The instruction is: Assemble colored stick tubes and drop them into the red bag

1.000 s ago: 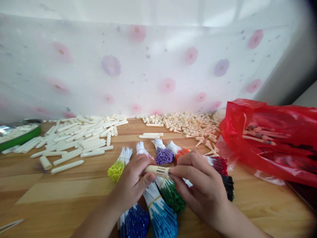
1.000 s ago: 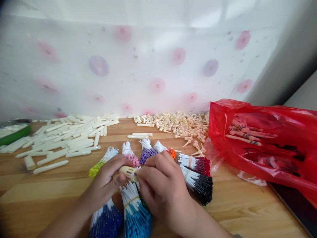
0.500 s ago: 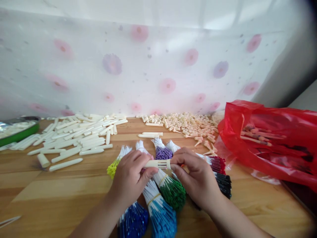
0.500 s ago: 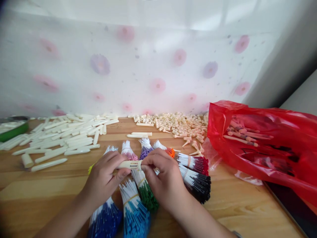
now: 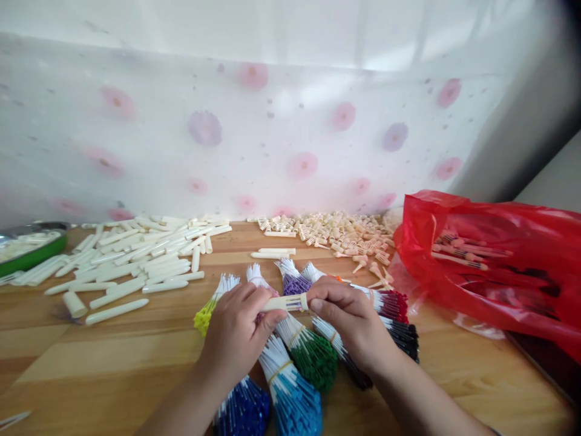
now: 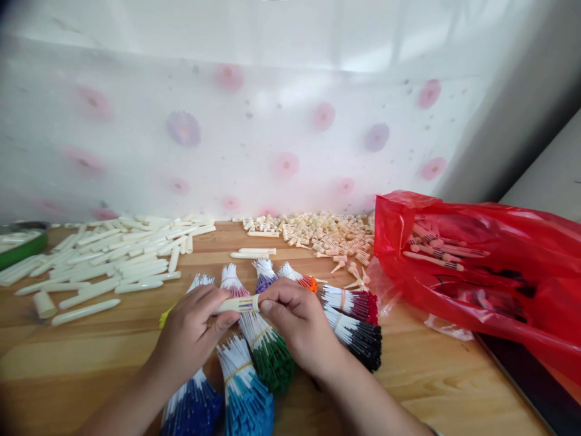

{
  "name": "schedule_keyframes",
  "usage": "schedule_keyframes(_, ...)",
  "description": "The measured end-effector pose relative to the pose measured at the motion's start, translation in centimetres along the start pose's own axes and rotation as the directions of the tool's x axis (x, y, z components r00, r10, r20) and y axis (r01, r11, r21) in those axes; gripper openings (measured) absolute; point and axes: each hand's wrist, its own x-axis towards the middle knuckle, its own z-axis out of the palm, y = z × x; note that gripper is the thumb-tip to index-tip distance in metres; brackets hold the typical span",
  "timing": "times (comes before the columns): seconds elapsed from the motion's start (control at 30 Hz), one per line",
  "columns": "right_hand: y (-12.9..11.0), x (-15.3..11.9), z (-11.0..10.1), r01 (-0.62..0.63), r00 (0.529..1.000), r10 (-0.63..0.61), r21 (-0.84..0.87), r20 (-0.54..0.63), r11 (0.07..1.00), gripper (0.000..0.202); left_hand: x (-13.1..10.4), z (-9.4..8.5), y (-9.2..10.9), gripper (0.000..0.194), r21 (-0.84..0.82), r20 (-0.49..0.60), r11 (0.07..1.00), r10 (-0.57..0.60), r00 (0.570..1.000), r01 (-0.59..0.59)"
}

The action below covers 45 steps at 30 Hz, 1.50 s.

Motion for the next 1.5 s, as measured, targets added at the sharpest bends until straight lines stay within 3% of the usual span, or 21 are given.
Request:
schedule_keyframes(0.1,0.5,0.6,-2.9,0.016,0.990,-0.041,-0.185,-0.134,0.983,0.017,0.0,0.0,-0.3,0.031,-0.080,0.055,0.993,-0.079,0.995,0.084)
schedule_keyframes(0.17,1.2,0.8,-5.6,-0.090,0.960,-0.039,-0.440,-0.277,0.893,0.023,0.1,0.1,-0.7,0.034,-0.118,0.077,0.978,-0.163,0.984,0.171)
schedule_keyframes(0.27,2.2,0.6,-8.7,-0.181,0.981,0.074,-0.690,-0.182,0.700,0.022,0.2,0.3,-1.3,0.036,-0.157,0.092,0.954,-0.243,0.966,0.255)
schedule_keyframes(0.33,2.7,0.4,-9.5,-0.166,0.985,0.141,-0.749,-0.098,0.642,0.018,0.3,0.4,-1.4,0.036,-0.180,0.109,0.945,-0.255,0.961,0.272)
schedule_keyframes(0.5,3.7,2.1,-8.0,-0.163,0.965,0.258,-0.881,-0.049,0.445,0.021,0.4,0.7,-1.2,0.032,-0.103,0.141,0.953,-0.269,0.953,0.285)
schedule_keyframes(0.67,4.6,5.0,-6.2,-0.193,0.888,0.455,-0.954,-0.070,0.231,0.023,0.4,1.2,-1.1,0.019,-0.013,0.114,0.978,-0.205,0.972,0.207)
schedule_keyframes(0.8,4.8,6.1,-5.5,-0.180,0.843,0.530,-0.976,-0.088,0.125,0.027,0.4,1.2,-1.2,0.013,0.001,0.110,0.986,-0.165,0.980,0.165)
schedule_keyframes(1.07,5.1,6.4,-4.8,-0.233,0.834,0.534,-0.966,-0.138,0.113,0.028,0.3,1.3,-0.9,0.013,0.012,0.122,0.994,-0.107,0.987,0.106)
schedule_keyframes(1.33,6.5,5.9,-7.3,-0.444,0.819,0.498,-0.864,-0.285,0.236,0.027,0.3,0.9,-0.6,0.013,0.004,0.126,0.995,-0.099,0.987,0.100)
schedule_keyframes(1.5,7.4,5.8,-7.7,-0.520,0.807,0.493,-0.785,-0.324,0.335,0.028,0.3,1.1,-0.7,0.015,-0.002,0.133,0.994,-0.112,0.985,0.113)
